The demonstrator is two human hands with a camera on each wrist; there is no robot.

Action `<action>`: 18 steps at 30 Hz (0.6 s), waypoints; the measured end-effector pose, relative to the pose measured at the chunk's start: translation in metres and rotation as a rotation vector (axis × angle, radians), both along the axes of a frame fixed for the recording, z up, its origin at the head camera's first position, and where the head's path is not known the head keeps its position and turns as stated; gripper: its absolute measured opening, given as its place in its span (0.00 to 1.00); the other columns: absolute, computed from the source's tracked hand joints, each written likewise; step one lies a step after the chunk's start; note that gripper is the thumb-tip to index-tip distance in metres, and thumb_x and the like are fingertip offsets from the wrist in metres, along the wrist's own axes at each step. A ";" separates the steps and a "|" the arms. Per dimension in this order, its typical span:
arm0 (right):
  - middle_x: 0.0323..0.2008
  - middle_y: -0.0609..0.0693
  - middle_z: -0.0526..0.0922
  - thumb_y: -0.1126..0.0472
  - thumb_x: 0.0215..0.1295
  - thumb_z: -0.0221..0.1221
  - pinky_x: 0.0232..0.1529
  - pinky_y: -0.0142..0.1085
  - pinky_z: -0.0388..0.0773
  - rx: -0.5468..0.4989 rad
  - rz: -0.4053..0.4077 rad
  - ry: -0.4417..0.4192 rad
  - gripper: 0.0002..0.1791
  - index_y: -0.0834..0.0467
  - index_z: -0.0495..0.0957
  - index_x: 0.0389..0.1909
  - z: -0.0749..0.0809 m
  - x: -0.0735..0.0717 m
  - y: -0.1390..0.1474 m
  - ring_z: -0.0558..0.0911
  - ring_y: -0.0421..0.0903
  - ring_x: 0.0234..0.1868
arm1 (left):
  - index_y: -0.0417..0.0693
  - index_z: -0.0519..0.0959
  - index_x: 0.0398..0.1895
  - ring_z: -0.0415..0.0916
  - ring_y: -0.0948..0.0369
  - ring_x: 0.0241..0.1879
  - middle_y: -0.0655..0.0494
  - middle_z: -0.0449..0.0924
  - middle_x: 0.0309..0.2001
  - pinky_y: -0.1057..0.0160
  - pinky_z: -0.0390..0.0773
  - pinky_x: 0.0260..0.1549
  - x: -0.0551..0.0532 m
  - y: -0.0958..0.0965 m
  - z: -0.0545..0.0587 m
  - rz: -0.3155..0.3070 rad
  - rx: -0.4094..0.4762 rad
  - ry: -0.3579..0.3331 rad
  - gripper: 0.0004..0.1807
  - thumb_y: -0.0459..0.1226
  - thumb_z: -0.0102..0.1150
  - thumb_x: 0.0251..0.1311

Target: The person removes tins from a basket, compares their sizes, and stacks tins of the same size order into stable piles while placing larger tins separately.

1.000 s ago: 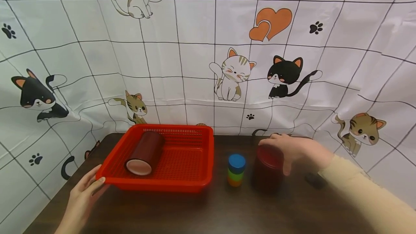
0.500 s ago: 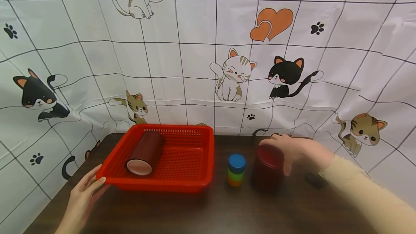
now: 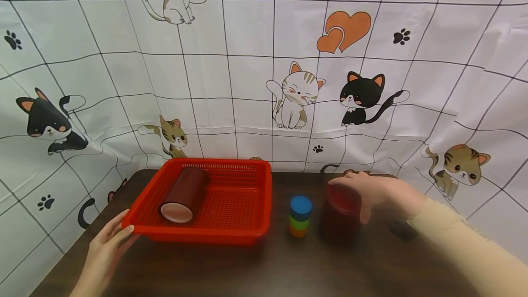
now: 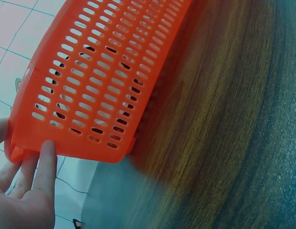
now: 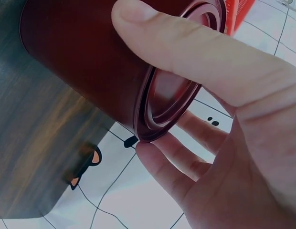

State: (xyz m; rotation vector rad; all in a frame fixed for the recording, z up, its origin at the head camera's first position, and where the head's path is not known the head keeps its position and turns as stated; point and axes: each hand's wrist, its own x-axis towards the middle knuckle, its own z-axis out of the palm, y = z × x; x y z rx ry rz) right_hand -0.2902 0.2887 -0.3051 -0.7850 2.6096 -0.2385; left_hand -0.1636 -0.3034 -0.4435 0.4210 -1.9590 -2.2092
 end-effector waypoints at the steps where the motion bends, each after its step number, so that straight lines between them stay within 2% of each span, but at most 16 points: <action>1: 0.70 0.66 0.61 0.62 0.28 0.83 0.45 0.55 0.81 -0.001 0.000 -0.002 0.66 0.48 0.57 0.74 0.000 0.000 0.000 0.62 0.68 0.63 | 0.52 0.54 0.78 0.76 0.79 0.46 0.68 0.68 0.53 0.72 0.83 0.49 0.000 0.000 0.000 0.001 0.000 -0.001 0.38 0.41 0.59 0.68; 6: 0.71 0.68 0.57 0.62 0.29 0.83 0.49 0.58 0.80 -0.030 -0.002 -0.044 0.71 0.47 0.50 0.77 0.003 0.000 0.001 0.61 0.69 0.65 | 0.51 0.54 0.78 0.76 0.79 0.46 0.70 0.69 0.52 0.72 0.83 0.49 0.001 0.000 -0.001 0.002 -0.005 0.005 0.38 0.41 0.59 0.68; 11: 0.73 0.69 0.53 0.55 0.36 0.81 0.53 0.61 0.78 -0.074 0.026 -0.080 0.70 0.54 0.46 0.78 0.018 -0.004 -0.002 0.57 0.71 0.68 | 0.51 0.54 0.78 0.76 0.79 0.46 0.71 0.70 0.51 0.72 0.83 0.48 0.001 -0.001 -0.001 0.006 -0.008 0.012 0.38 0.40 0.59 0.68; 14: 0.74 0.69 0.52 0.49 0.42 0.79 0.56 0.67 0.73 -0.049 0.041 -0.050 0.67 0.53 0.45 0.78 0.030 -0.007 -0.009 0.54 0.72 0.70 | 0.50 0.54 0.77 0.76 0.79 0.46 0.71 0.71 0.50 0.73 0.83 0.48 0.001 -0.001 -0.001 0.006 0.002 0.019 0.38 0.40 0.59 0.68; 18: 0.73 0.68 0.54 0.45 0.45 0.77 0.57 0.72 0.67 -0.002 0.064 0.028 0.64 0.50 0.47 0.78 0.045 -0.011 -0.028 0.55 0.73 0.70 | 0.49 0.54 0.77 0.76 0.78 0.46 0.71 0.72 0.48 0.73 0.83 0.48 0.002 0.000 -0.002 0.001 0.007 0.036 0.37 0.40 0.59 0.68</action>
